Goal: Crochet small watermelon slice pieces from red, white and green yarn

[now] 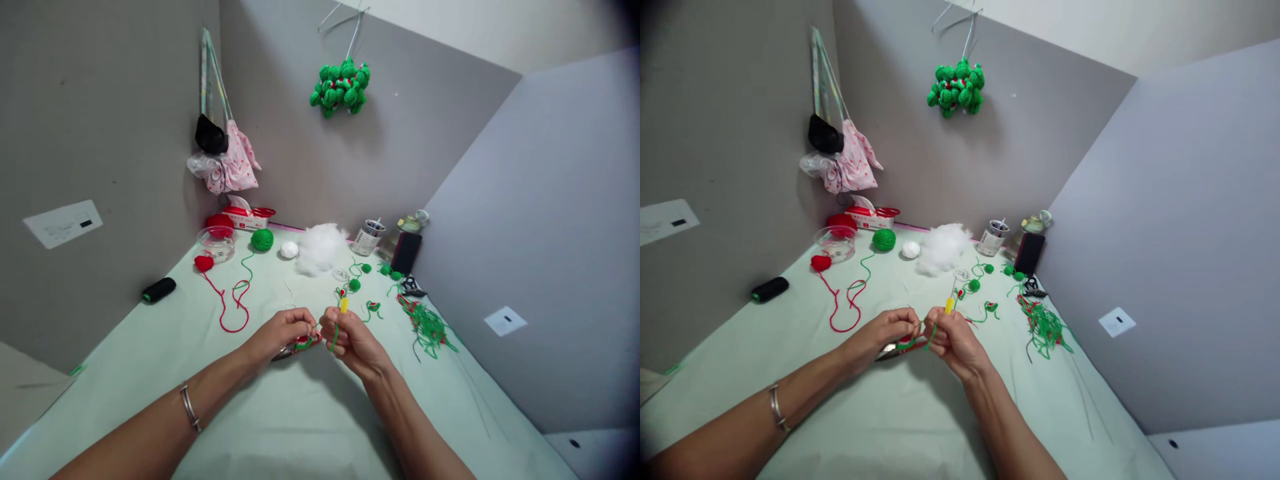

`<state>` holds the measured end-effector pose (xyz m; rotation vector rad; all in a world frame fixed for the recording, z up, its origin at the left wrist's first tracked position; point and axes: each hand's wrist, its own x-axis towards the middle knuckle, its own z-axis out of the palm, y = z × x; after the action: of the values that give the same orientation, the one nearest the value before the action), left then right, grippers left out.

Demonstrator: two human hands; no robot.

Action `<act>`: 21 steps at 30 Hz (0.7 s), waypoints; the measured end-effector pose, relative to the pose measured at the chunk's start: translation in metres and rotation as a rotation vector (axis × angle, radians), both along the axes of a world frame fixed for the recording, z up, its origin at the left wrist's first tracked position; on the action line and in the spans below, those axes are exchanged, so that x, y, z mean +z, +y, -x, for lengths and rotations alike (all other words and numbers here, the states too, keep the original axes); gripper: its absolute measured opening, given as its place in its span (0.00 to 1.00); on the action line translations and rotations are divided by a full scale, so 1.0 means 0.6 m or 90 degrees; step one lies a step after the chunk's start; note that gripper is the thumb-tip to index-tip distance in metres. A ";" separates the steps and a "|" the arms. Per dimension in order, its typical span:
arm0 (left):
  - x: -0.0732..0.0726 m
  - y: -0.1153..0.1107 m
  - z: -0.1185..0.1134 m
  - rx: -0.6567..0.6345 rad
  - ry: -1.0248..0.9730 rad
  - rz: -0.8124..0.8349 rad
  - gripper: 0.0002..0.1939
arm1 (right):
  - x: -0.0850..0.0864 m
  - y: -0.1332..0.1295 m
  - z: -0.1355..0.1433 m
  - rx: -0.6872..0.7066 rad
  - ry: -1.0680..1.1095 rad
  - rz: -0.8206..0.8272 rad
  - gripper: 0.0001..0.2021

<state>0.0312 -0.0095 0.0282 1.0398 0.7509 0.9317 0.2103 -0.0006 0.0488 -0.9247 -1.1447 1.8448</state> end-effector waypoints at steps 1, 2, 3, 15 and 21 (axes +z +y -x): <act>0.001 -0.002 0.000 -0.005 -0.014 0.006 0.08 | -0.001 0.003 -0.001 -0.010 0.007 0.003 0.26; 0.001 -0.004 0.000 -0.010 -0.028 0.012 0.08 | -0.002 0.005 -0.001 -0.020 0.012 0.006 0.26; 0.000 -0.006 0.000 -0.015 -0.044 0.018 0.09 | -0.003 0.008 -0.002 -0.031 0.017 0.008 0.26; 0.000 -0.001 0.010 0.012 -0.075 0.078 0.19 | -0.006 0.016 -0.006 -0.138 0.054 -0.012 0.19; -0.018 0.008 0.007 0.061 -0.018 0.087 0.19 | -0.014 0.029 -0.013 -0.183 0.033 -0.037 0.21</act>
<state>0.0267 -0.0049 0.0173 0.8754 0.8340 0.9609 0.2179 0.0169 0.0406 -0.9487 -0.9730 1.5858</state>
